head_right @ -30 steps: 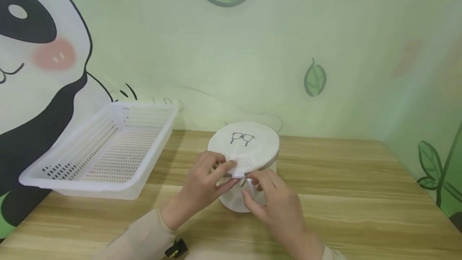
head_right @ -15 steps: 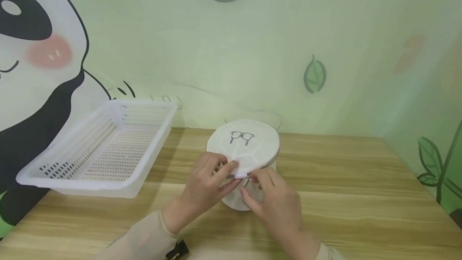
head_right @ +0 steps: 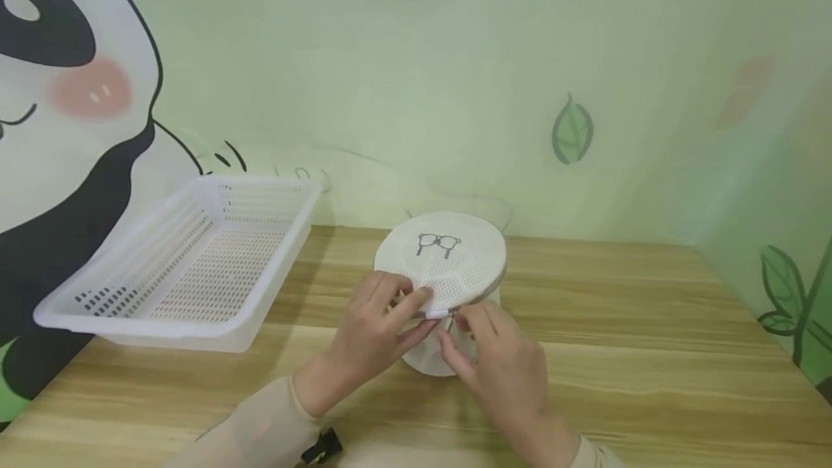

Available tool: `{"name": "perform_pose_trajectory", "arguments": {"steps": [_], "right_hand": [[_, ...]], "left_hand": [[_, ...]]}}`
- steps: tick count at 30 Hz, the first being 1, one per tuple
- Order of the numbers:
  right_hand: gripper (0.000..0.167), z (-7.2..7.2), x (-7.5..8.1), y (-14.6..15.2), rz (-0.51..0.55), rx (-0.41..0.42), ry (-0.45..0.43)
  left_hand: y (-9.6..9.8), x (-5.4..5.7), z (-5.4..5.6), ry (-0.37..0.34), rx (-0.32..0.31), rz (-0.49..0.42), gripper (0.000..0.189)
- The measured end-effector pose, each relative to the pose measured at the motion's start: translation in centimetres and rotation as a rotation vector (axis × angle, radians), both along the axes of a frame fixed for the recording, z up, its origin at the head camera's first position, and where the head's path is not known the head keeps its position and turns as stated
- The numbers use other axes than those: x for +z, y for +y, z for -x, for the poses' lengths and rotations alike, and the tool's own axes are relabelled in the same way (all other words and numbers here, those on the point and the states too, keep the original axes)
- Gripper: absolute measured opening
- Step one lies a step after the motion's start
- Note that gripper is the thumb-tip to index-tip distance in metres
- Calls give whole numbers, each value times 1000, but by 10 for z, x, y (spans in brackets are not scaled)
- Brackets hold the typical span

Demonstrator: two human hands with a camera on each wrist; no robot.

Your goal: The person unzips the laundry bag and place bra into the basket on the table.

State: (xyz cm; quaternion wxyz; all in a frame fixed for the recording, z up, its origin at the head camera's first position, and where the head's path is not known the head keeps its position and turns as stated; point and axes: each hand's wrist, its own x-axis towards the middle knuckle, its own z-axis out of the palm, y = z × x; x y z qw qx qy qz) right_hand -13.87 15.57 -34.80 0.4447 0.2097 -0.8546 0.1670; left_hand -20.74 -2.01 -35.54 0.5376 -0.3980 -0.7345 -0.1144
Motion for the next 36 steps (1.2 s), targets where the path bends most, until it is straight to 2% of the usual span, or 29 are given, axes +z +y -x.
{"name": "perform_pose_trajectory", "arguments": {"steps": [8,14,21,24,29,36], "right_hand": [[10,2,0,1,10,8,-12],[10,5,1,3,28,8,-23],[10,5,0,3,37,19,-53],[8,5,1,3,33,35,-52],[4,5,1,4,36,60,-36],[6,5,1,4,48,91,-33]], "left_hand": [[-2,0,2,16,-2,-11,36],[-2,0,2,19,-12,-14,36],[-3,0,0,-18,22,21,33],[-2,1,0,-9,26,23,33],[-2,1,2,18,6,17,34],[-4,-1,4,17,-15,9,33]]}}
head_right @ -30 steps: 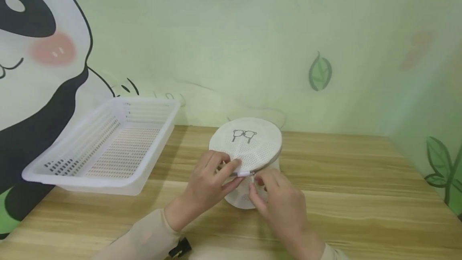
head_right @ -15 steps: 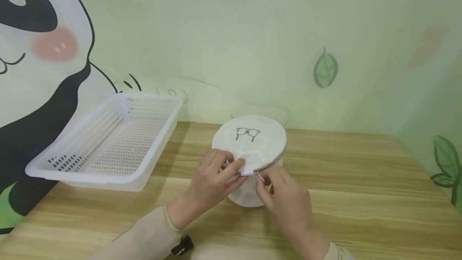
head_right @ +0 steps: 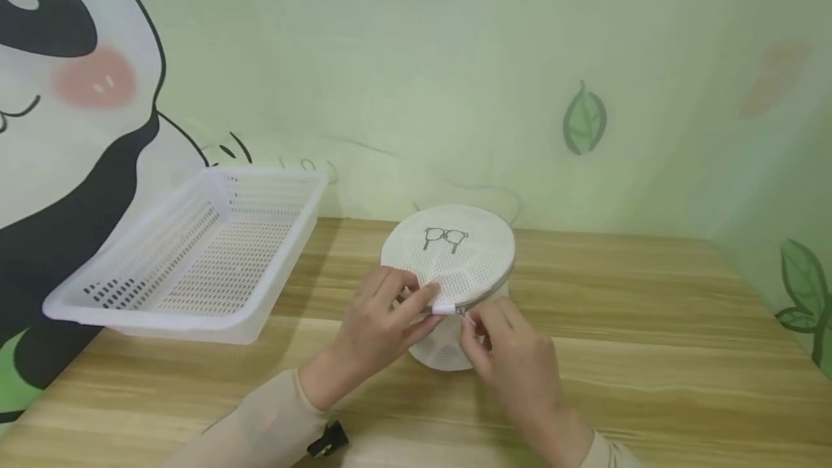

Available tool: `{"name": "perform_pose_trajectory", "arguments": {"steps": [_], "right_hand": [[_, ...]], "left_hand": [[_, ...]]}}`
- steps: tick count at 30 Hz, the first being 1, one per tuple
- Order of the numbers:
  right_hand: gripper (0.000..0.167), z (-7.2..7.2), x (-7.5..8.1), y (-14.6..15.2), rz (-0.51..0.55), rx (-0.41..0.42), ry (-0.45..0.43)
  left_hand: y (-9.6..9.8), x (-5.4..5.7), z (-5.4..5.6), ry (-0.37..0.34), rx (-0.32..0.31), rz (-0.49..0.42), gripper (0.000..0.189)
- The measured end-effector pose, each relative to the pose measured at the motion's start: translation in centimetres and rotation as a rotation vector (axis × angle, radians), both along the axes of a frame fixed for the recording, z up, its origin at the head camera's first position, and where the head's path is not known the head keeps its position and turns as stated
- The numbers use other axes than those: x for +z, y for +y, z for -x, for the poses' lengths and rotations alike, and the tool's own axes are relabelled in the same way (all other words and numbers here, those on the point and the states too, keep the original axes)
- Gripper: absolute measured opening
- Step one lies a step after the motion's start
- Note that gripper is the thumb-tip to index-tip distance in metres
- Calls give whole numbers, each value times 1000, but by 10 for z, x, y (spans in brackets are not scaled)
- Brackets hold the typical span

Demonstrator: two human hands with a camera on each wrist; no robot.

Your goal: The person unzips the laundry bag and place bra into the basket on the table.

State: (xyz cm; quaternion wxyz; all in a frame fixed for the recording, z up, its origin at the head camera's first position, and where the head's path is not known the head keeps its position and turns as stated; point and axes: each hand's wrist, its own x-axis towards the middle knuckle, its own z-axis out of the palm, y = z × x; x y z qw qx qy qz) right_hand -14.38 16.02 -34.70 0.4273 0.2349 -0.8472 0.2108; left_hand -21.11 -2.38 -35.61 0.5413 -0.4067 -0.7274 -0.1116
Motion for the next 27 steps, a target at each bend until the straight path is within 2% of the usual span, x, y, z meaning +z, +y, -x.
{"name": "perform_pose_trajectory", "arguments": {"steps": [5,12,21,27], "right_hand": [[5,2,0,-2,11,31,9],[13,4,-1,-3,20,62,31],[18,4,-3,-3,20,63,40],[13,2,-3,-4,21,78,31]], "left_hand": [[-1,-1,0,13,-16,2,33],[-1,0,-1,38,-88,16,26],[2,1,-1,48,-127,24,27],[3,2,-2,39,-162,10,21]]}}
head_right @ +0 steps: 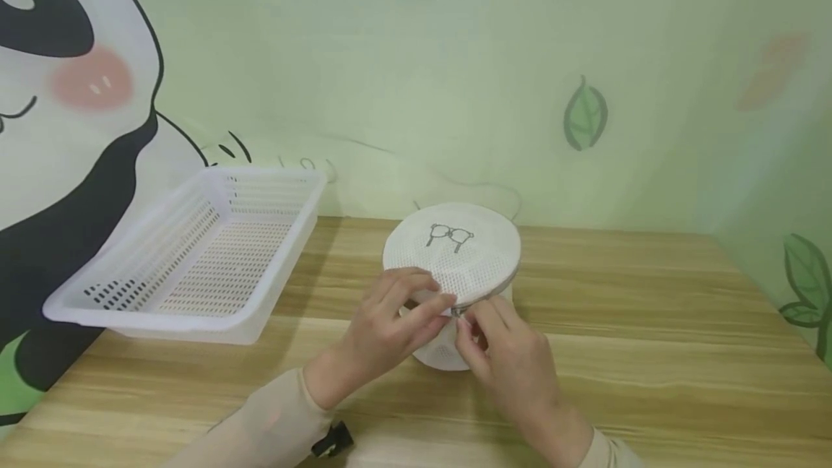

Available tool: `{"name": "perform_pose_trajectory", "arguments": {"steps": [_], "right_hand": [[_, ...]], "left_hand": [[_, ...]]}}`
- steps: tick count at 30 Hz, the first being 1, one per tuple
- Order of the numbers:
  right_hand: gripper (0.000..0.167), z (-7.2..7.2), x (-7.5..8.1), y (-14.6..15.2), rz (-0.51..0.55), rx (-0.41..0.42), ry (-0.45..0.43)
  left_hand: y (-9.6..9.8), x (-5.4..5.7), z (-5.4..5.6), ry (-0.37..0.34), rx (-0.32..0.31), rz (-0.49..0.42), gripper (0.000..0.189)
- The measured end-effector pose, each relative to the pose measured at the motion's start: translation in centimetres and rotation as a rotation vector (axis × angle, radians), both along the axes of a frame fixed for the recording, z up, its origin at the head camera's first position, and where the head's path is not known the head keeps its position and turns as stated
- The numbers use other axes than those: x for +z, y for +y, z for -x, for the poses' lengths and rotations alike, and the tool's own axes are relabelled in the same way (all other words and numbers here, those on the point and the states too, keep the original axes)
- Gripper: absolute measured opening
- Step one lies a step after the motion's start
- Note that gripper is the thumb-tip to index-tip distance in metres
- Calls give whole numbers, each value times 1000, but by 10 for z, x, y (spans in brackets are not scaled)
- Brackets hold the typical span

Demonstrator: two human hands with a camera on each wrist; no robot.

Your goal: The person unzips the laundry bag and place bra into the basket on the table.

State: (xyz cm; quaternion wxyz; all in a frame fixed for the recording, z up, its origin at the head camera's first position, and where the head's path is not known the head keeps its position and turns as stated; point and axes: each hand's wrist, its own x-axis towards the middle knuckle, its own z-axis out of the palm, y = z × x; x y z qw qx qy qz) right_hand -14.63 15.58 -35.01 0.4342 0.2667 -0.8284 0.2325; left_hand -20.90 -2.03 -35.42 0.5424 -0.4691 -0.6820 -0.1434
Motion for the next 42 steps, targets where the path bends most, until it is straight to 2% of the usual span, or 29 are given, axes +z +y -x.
{"name": "perform_pose_trajectory", "arguments": {"steps": [8,20,31,42], "right_hand": [[5,-1,-1,-1,22,23,14],[6,-1,-2,0,28,-1,15],[10,-1,-1,3,44,-30,-17],[11,0,-2,6,45,-53,-18]], "left_hand": [[0,1,2,65,7,-14,7],[-2,0,4,108,8,-13,8],[-4,-2,5,95,2,-22,7],[-8,-3,7,71,-35,-21,10]]}}
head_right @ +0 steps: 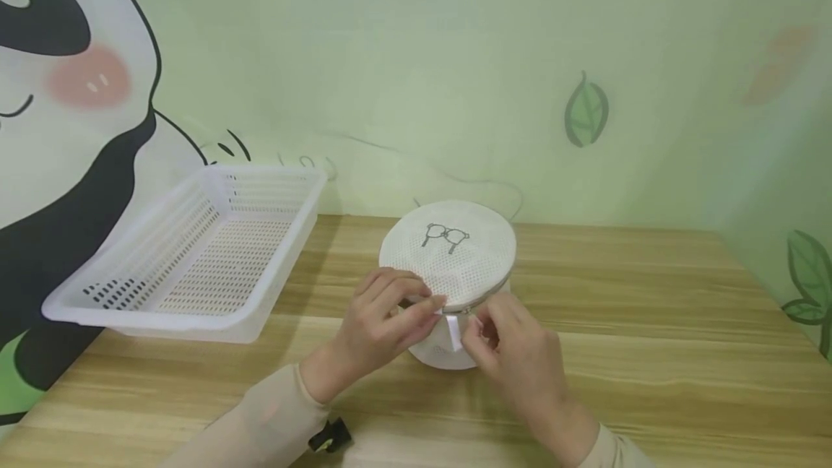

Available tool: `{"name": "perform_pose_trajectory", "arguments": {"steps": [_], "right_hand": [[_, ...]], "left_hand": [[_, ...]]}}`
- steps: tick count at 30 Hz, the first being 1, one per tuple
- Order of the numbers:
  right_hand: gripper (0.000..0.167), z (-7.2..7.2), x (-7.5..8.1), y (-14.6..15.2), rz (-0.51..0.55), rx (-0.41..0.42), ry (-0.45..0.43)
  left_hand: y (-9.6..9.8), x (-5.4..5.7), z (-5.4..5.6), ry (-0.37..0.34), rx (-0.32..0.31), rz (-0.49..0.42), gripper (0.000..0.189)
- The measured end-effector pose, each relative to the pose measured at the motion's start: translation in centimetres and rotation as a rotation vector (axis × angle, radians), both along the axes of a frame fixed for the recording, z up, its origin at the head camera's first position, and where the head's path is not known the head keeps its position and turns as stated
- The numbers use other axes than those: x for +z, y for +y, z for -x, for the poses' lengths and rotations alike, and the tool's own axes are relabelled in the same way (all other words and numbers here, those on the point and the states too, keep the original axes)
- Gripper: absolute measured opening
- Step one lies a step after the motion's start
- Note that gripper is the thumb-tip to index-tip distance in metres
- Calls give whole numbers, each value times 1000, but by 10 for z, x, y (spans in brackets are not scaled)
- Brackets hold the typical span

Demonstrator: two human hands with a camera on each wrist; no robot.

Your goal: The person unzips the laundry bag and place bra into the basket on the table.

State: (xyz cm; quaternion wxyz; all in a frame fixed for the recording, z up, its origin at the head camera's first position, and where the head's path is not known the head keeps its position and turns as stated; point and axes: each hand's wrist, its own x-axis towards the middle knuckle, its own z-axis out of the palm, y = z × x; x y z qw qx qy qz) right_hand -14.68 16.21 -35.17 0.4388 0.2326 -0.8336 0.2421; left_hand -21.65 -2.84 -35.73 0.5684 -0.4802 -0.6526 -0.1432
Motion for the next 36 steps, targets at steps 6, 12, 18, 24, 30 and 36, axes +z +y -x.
{"name": "perform_pose_trajectory", "arguments": {"steps": [6,12,18,24,30,36], "right_hand": [[14,0,1,3,-2,-29,-17],[14,0,1,4,3,-37,-23],[13,1,2,5,7,-42,-21],[10,1,2,5,-2,-56,-27],[10,1,1,5,5,-54,-25],[10,1,1,6,13,-75,-25]], "left_hand": [[-2,0,1,-21,-15,-3,8],[-3,-1,2,-39,-20,2,11],[-5,-2,5,-52,-23,3,10],[-8,-3,6,-74,-44,5,11],[-9,-3,8,-78,-53,13,10],[-11,-3,8,-90,-61,7,8]]}}
